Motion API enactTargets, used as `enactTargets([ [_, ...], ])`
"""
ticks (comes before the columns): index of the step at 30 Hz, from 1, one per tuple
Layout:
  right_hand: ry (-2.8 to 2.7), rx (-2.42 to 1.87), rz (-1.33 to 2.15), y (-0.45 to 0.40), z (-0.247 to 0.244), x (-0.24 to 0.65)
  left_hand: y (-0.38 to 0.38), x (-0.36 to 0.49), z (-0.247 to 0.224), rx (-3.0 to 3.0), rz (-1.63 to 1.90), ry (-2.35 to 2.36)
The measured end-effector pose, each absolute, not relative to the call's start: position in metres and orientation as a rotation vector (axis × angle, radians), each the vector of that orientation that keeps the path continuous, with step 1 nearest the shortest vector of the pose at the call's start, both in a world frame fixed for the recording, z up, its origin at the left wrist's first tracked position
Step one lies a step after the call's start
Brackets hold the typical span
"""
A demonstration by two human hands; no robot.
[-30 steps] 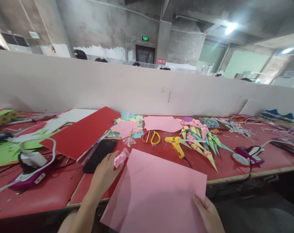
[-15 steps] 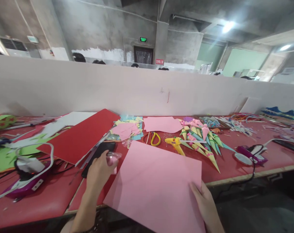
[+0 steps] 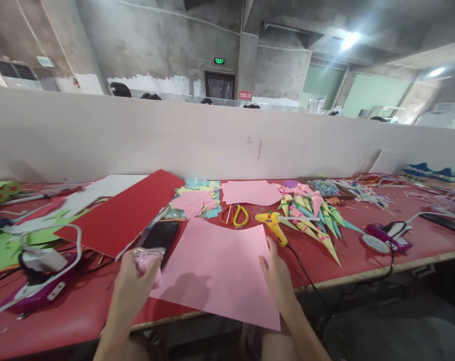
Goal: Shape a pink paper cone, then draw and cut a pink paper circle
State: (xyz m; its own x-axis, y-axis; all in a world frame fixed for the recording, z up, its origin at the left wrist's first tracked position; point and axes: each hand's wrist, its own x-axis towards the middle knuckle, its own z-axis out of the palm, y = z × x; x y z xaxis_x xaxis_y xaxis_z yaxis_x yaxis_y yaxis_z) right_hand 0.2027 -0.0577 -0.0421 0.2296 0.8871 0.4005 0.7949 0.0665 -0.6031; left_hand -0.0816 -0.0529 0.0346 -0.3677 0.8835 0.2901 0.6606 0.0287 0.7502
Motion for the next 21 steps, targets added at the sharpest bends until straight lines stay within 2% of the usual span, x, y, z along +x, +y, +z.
enactTargets([
  [5,-1.673,-1.572,-0.134,-0.041,-0.053,0.199,-0.060,-0.068,0.025,1.428,1.405,1.737],
  [9,-1.637,-1.630,-0.283,-0.037,-0.049,0.210,-0.060,-0.064,0.028,1.237,1.483,1.658],
  [15,-1.307,-1.705,-0.235,-0.032,-0.035,0.253,-0.058,-0.064,0.027,1.202,1.428,1.564],
  [21,-1.572,-1.687,0.007,-0.005,-0.040,0.270,-0.058,-0.066,0.013,1.142,1.419,1.522],
])
